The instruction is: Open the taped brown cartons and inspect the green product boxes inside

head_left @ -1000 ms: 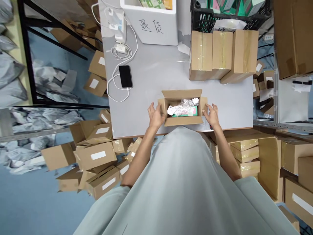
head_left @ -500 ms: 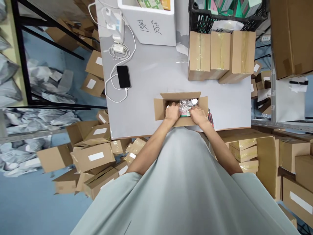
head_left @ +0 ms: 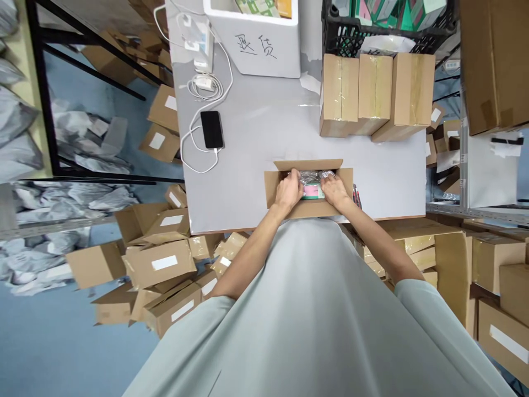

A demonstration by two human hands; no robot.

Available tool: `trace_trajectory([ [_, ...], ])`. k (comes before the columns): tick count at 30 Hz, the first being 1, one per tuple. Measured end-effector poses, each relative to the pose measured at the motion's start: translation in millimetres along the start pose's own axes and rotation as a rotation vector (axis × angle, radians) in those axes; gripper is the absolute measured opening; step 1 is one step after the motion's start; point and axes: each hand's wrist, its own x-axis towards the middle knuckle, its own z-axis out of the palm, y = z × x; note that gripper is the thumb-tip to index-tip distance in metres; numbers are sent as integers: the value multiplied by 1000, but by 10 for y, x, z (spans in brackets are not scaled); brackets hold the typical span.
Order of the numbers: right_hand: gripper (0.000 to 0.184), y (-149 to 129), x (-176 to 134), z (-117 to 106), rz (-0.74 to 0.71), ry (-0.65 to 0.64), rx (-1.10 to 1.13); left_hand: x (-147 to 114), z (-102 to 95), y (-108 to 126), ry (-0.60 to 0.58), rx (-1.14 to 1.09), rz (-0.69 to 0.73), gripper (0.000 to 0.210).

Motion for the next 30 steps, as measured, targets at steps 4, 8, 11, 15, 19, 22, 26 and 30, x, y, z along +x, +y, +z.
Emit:
trace_trajectory([
  [4, 64, 20, -10, 34, 5, 7, -14, -83, 161, -92, -101, 71, 310, 45],
  [8, 67, 25, -2, 35, 14, -6, -23, 10, 250, -158, -171, 117, 164, 63],
  [11, 66, 23, -3, 13, 21, -10, -36, 86, 241, -158, -181, 121, 90, 67],
  [15, 70, 70, -50, 6, -50, 18, -63, 64, 174, -104, -109, 142, 116, 63],
  [19, 65, 121, -75, 26, -68, 54, -60, -12, 89, -37, -36, 184, 159, 60],
  [22, 67, 117, -45, 36, -22, 62, -60, -45, 10, -9, 6, 195, 187, 55],
  [26, 65, 113, -34, 58, -31, 52, -72, -70, -87, -30, 57, 157, 209, 49],
  [30, 61, 118, -48, 91, -26, 74, -86, -85, -125, -77, 90, 129, 254, 50],
])
